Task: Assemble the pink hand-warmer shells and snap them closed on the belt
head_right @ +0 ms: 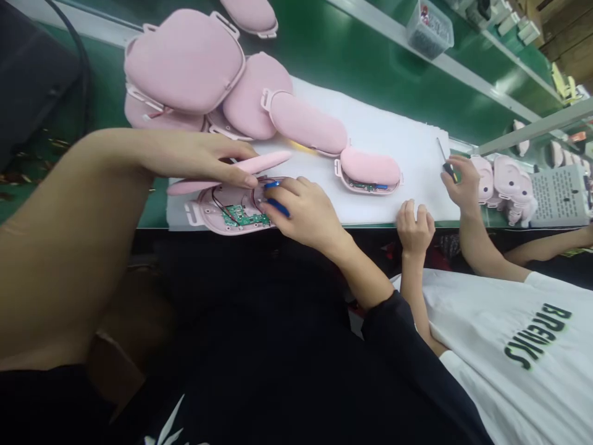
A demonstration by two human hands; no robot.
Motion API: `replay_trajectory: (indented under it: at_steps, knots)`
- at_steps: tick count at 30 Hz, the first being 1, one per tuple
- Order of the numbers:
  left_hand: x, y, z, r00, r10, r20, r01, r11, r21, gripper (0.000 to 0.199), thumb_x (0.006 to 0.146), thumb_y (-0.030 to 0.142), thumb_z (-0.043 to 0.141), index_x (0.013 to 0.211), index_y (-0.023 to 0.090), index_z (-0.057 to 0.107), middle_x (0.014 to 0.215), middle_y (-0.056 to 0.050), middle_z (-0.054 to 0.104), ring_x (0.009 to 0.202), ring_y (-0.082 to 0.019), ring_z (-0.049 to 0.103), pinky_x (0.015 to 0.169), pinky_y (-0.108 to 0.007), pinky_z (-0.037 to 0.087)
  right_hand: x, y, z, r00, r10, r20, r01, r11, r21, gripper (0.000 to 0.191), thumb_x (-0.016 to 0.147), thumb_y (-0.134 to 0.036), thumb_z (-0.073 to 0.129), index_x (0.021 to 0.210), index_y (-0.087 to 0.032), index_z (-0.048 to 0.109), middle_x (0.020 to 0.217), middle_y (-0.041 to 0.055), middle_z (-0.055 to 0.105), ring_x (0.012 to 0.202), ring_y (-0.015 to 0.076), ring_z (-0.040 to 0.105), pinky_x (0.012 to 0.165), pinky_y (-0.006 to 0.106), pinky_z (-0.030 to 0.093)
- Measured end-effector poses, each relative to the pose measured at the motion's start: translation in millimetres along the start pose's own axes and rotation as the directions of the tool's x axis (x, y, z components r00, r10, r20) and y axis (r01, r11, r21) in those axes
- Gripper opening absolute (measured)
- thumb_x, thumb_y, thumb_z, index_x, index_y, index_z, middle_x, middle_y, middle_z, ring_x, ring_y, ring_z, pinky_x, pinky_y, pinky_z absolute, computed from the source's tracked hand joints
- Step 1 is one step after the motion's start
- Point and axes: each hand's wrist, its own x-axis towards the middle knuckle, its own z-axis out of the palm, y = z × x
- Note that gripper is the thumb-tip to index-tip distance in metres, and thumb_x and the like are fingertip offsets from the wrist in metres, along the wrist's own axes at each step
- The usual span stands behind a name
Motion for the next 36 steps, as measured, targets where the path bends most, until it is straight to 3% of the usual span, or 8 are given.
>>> replay_trajectory:
  at_steps: [3, 6, 10, 16, 20, 25, 30, 36]
  knots:
    - [-8.0, 0.8, 0.0, 0.993, 0.065, 0.094, -0.054, 0.992, -0.112, 0.07, 0.082, 0.083, 0.063, 0.111, 0.02, 0.076, 0.1, -0.006, 0.076, 0.091, -0.025, 0.064, 0.08, -0.036, 0.052, 17.5, -13.0, 1.1, 0.998, 0.064, 0.029, -0.06, 0.991, -0.122, 0.03, 0.111, -0.035, 0.054, 0.125, -0.018, 0.073, 0.115, 0.0117, 0.076, 0.103, 0.0271, 0.067, 0.091, 0.04, 0.051]
    - [-19.2, 0.0, 2.2, 0.987, 0.16, 0.007, -0.156, 0.97, -0.185, 0.068, 0.079, 0.066, 0.068, 0.132, 0.023, 0.073, 0.125, -0.002, 0.076, 0.106, -0.025, 0.064, 0.097, -0.037, 0.053, 31.3, -21.3, 4.9, 0.98, 0.2, 0.02, -0.19, 0.953, -0.238, 0.028, 0.109, -0.034, 0.056, 0.124, -0.018, 0.074, 0.108, 0.0112, 0.075, 0.094, 0.0273, 0.066, 0.079, 0.037, 0.049]
    - [-34.8, -6.1, 7.2, 0.969, 0.213, -0.123, -0.235, 0.949, -0.21, 0.082, 0.073, 0.057, 0.074, 0.149, 0.027, 0.066, 0.145, -0.001, 0.067, 0.122, -0.028, 0.06, 0.11, -0.04, 0.049, 41.0, -26.2, 15.2, 0.982, 0.185, 0.033, -0.169, 0.947, -0.273, 0.022, 0.109, -0.033, 0.058, 0.107, -0.021, 0.076, 0.1, 0.0095, 0.073, 0.088, 0.0251, 0.062, 0.072, 0.035, 0.045]
    - [-49.2, -6.7, 10.0, 0.942, 0.276, -0.189, -0.321, 0.904, -0.283, 0.076, 0.071, 0.056, 0.076, 0.14, 0.023, 0.07, 0.139, -0.007, 0.069, 0.125, -0.032, 0.061, 0.109, -0.044, 0.05, 42.0, -32.5, 8.6, 0.999, 0.049, 0.022, -0.044, 0.981, -0.188, 0.035, 0.112, -0.023, 0.045, 0.112, -0.02, 0.08, 0.103, 0.0099, 0.072, 0.097, 0.0245, 0.061, 0.084, 0.036, 0.051]
    - [-49.6, 2.2, 12.1, 0.953, 0.193, -0.233, -0.262, 0.912, -0.314, 0.074, 0.072, 0.062, 0.069, 0.13, 0.014, 0.069, 0.124, -0.01, 0.069, 0.109, -0.029, 0.064, 0.094, -0.039, 0.051, 35.9, -33.5, -8.5, 0.988, -0.004, 0.153, -0.007, 0.997, 0.073, 0.035, 0.114, -0.034, 0.05, 0.121, -0.022, 0.082, 0.107, 0.0067, 0.071, 0.098, 0.0201, 0.067, 0.091, 0.033, 0.054]
    - [-42.9, 12.5, 11.0, 0.977, 0.089, -0.192, -0.144, 0.946, -0.292, 0.069, 0.069, 0.08, 0.065, 0.102, 0.019, 0.069, 0.102, -0.007, 0.066, 0.088, -0.024, 0.062, 0.071, -0.032, 0.045, 37.4, -24.7, -12.2, 0.971, -0.015, 0.238, -0.065, 0.944, 0.325, 0.025, 0.107, -0.03, 0.063, 0.114, -0.021, 0.085, 0.108, 0.0038, 0.079, 0.101, 0.0191, 0.073, 0.096, 0.031, 0.054]
    - [-39.9, 15.6, 10.8, 0.987, 0.062, -0.151, -0.108, 0.943, -0.316, 0.066, 0.069, 0.085, 0.063, 0.093, 0.024, 0.068, 0.095, -0.005, 0.071, 0.084, -0.024, 0.064, 0.063, -0.031, 0.043, 44.6, -20.6, -13.7, 0.939, 0.029, 0.342, -0.167, 0.909, 0.381, 0.02, 0.099, -0.02, 0.064, 0.105, -0.02, 0.083, 0.104, 0.0, 0.083, 0.098, 0.0185, 0.075, 0.095, 0.031, 0.055]
    - [-37.0, 12.9, 9.1, 0.992, 0.075, -0.098, -0.097, 0.963, -0.25, 0.063, 0.074, 0.081, 0.063, 0.104, 0.025, 0.071, 0.098, -0.003, 0.075, 0.087, -0.024, 0.067, 0.069, -0.033, 0.046, 42.9, -20.6, -8.4, 0.955, 0.009, 0.298, -0.115, 0.933, 0.342, 0.017, 0.1, -0.025, 0.063, 0.103, -0.02, 0.08, 0.105, 0.0031, 0.083, 0.101, 0.0218, 0.075, 0.094, 0.034, 0.057]
